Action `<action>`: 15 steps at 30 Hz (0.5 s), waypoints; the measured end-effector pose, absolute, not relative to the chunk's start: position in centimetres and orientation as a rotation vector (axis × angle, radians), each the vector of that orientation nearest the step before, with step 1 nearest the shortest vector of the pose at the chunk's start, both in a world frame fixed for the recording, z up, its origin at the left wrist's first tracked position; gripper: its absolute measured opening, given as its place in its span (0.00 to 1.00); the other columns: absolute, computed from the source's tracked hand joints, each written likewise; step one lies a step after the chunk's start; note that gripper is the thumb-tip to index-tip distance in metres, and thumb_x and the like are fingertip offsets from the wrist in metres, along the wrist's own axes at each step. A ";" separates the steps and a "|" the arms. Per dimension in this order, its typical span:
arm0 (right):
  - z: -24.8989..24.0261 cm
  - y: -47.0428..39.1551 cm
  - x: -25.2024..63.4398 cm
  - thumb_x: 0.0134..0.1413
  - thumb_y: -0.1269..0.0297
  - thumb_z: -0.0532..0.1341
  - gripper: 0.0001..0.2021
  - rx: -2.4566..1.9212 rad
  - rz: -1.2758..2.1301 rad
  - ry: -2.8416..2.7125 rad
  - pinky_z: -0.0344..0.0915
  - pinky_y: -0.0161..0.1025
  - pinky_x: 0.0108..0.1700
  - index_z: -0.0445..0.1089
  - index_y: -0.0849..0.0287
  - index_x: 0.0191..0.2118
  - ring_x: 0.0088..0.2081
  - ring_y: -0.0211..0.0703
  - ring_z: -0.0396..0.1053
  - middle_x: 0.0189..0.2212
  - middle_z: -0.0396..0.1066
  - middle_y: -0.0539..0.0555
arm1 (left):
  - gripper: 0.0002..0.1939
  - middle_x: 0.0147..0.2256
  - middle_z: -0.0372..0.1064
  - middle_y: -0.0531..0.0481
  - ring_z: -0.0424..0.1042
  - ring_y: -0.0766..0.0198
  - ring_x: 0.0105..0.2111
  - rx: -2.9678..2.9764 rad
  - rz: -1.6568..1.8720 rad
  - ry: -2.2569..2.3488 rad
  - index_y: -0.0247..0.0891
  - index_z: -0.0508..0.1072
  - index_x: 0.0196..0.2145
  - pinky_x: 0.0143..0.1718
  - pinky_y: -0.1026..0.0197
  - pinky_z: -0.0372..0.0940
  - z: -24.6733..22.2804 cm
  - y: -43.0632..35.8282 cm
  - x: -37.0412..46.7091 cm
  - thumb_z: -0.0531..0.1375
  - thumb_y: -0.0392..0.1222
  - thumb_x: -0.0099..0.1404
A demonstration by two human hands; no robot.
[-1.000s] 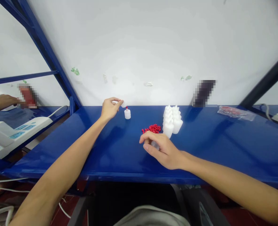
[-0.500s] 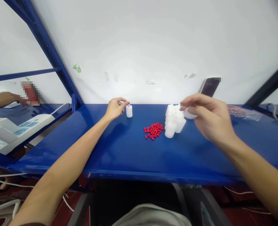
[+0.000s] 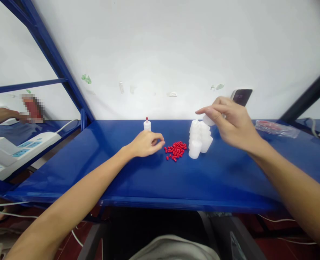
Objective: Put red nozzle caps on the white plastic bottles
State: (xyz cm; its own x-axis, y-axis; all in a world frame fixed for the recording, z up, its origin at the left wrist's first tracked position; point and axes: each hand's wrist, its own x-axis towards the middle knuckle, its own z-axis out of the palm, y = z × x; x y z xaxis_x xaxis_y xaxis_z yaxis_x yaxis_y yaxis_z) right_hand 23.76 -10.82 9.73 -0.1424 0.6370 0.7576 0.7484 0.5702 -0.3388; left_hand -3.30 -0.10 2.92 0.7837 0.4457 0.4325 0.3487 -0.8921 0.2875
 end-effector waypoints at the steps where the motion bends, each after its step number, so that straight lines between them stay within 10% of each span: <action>1: 9.4 -10.6 23.9 0.68 0.54 0.55 0.18 -1.106 -0.088 -1.877 0.64 0.44 0.36 0.80 0.56 0.43 0.32 0.44 0.66 0.27 0.65 0.53 | 0.12 0.18 0.61 0.57 0.60 0.71 0.19 2.821 0.639 0.568 0.35 0.76 0.33 0.27 0.66 0.54 2.9 -0.8 -3.0 0.57 0.44 0.66; 15: 6.5 -10.5 24.0 0.63 0.59 0.60 0.19 -1.302 -0.155 -2.114 0.64 0.39 0.32 0.68 0.57 0.58 0.28 0.42 0.70 0.29 0.74 0.51 | 0.14 0.21 0.66 0.56 0.64 0.69 0.21 2.841 0.322 0.508 0.38 0.74 0.38 0.28 0.65 0.54 3.1 -2.6 -2.7 0.59 0.52 0.68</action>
State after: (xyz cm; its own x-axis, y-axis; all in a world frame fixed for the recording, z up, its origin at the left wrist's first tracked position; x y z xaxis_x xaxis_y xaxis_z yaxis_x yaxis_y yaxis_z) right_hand 23.97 -10.46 6.54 -0.3019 0.7601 0.5754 0.8358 0.5014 -0.2237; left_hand -2.65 -2.57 3.09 0.9154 0.3637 0.1725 0.3115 -0.9115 0.2687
